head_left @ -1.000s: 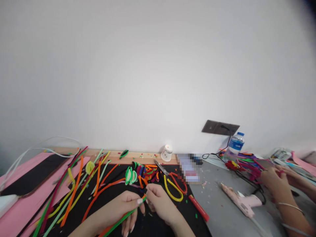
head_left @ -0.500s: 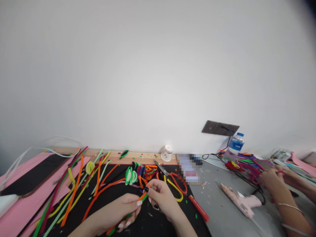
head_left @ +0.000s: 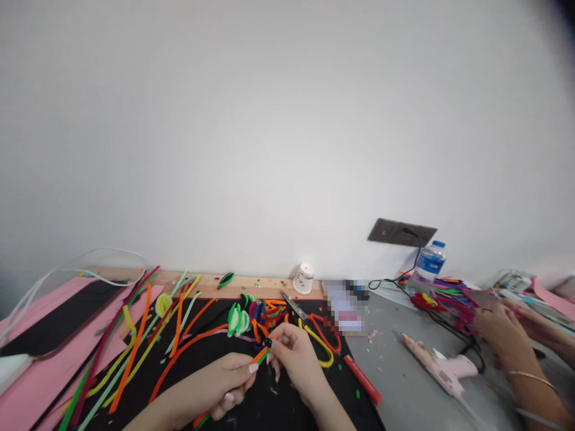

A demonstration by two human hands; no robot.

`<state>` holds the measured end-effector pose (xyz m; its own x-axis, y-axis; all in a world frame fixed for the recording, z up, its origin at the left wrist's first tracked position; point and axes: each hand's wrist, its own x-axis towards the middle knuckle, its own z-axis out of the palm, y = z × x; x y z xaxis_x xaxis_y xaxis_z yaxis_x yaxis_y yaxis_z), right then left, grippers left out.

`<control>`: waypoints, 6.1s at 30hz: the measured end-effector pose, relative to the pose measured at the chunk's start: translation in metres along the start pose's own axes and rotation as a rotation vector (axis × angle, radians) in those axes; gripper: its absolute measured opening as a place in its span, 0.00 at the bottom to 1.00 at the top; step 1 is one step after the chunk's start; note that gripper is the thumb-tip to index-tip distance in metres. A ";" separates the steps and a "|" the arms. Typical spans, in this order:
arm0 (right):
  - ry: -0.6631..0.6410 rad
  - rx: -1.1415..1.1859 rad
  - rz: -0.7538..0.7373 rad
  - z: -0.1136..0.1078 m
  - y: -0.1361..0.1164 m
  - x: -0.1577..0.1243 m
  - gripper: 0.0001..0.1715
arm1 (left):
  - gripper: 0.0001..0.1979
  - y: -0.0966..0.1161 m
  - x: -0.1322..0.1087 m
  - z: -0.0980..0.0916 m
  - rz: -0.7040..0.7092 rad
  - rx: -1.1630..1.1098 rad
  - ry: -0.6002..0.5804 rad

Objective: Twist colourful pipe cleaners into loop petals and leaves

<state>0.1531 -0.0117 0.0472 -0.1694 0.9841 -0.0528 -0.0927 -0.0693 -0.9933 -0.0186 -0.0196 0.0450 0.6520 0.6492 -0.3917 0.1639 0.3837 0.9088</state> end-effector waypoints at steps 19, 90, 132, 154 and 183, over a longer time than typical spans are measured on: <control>-0.160 -0.104 0.041 0.008 0.008 -0.004 0.07 | 0.18 0.000 0.000 0.002 0.051 0.005 0.000; -0.072 -0.351 0.000 0.003 0.005 -0.003 0.07 | 0.18 -0.015 0.026 0.003 0.073 0.050 0.199; -0.053 -0.389 -0.101 0.003 0.009 -0.005 0.09 | 0.16 -0.003 0.009 0.004 0.109 -0.087 0.123; -0.106 -0.042 0.090 0.003 0.004 -0.001 0.15 | 0.19 -0.002 0.009 0.004 0.130 -0.021 0.117; -0.093 -0.011 0.086 0.005 0.000 -0.005 0.19 | 0.19 -0.004 0.005 0.007 0.100 -0.098 -0.025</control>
<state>0.1485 -0.0175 0.0478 -0.2663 0.9553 -0.1282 -0.0637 -0.1501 -0.9866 -0.0106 -0.0227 0.0408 0.6802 0.6709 -0.2955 0.0255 0.3812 0.9242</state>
